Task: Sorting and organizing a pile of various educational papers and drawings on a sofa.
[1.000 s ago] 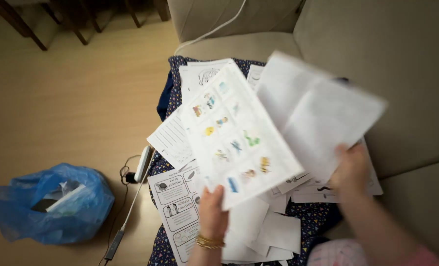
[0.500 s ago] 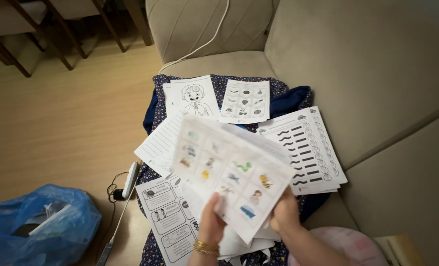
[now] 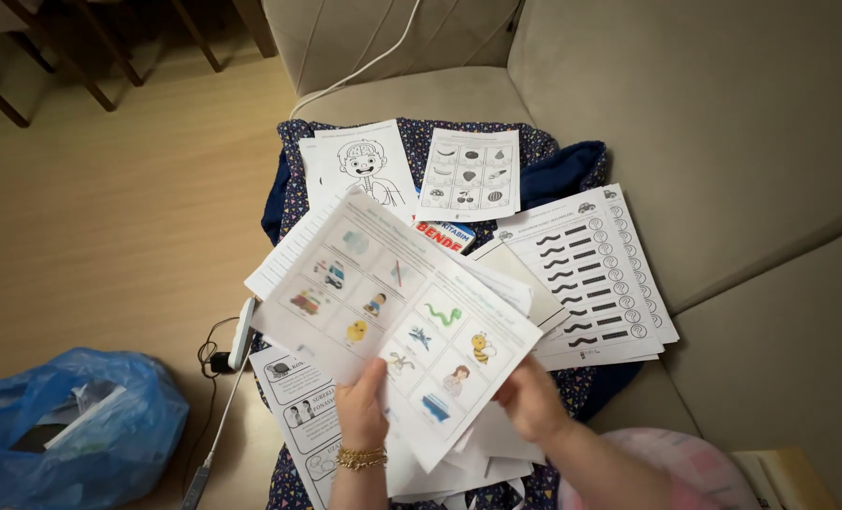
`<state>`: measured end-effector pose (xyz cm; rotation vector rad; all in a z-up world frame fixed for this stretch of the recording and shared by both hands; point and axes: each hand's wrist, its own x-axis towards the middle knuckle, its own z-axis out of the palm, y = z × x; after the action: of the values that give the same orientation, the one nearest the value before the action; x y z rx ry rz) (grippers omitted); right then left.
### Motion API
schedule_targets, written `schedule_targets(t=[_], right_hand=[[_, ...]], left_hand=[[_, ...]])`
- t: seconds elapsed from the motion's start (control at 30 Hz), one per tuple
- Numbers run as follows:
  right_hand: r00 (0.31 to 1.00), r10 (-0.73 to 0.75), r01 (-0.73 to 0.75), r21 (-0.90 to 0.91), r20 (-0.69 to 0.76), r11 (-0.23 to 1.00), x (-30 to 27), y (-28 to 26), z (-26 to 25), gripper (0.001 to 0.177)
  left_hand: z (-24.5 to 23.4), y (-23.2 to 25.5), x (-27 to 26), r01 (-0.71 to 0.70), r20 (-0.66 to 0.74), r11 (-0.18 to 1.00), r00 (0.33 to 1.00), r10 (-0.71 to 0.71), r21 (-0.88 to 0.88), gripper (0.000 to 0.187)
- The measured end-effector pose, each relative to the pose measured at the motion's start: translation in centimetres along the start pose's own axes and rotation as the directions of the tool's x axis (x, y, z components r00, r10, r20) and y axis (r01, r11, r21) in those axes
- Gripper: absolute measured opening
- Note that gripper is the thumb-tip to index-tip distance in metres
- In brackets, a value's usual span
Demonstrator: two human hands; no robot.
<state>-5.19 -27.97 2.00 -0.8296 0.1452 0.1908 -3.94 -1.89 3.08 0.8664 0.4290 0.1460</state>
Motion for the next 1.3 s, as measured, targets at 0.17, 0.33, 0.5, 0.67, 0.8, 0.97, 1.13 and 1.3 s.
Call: schedule_targets(t=[0.17,0.33,0.5,0.67,0.8,0.97,1.13,1.3], right_hand=[[0.988,0.027,-0.025,-0.016,0.153,1.000,-0.2,-3.6,2.1,0.067],[0.993,0.010,-0.006,-0.036,0.115,0.999,-0.5,-4.0,2.5,0.063],[0.996,-0.009,0.015,-0.067,0.091,0.998,-0.5,-4.6,2.5,0.064],[0.997,-0.004,-0.021,-0.300,-0.083,0.954,0.5,-2.4,2.8,0.064],[0.988,0.085,-0.135,-0.459,-0.126,0.878,2.3,-4.8,4.4,0.039],[0.928,-0.018,-0.254,-0.669,-0.371,0.699,5.2,-8.3,3.1,0.034],[0.975,0.048,-0.207,-0.967,-0.216,-0.147,7.8,-2.8,-4.0,0.040],[0.960,0.210,-0.050,-0.847,-0.188,-0.529,5.7,0.2,-4.9,0.025]], left_hand=[[-0.6,0.9,-1.2,-0.295,0.124,0.956,0.949,0.291,0.013,0.030],[0.4,1.6,-2.5,-0.197,0.078,0.970,0.975,0.209,-0.139,0.030],[0.2,0.5,-2.1,-0.201,0.087,0.968,0.973,0.216,-0.149,0.013],[0.3,-0.5,-1.3,0.101,0.307,0.962,0.951,-0.018,-0.254,0.039],[0.4,2.4,0.3,0.140,-0.218,0.989,0.968,-0.125,0.054,0.031],[0.8,10.5,-1.3,-0.030,-0.492,0.999,0.871,0.012,-0.029,0.027],[-5.4,10.9,0.5,-0.340,-0.289,0.892,0.923,0.255,-0.299,0.041],[-8.3,10.4,2.0,-0.344,-0.202,0.803,0.938,0.280,-0.487,0.042]])
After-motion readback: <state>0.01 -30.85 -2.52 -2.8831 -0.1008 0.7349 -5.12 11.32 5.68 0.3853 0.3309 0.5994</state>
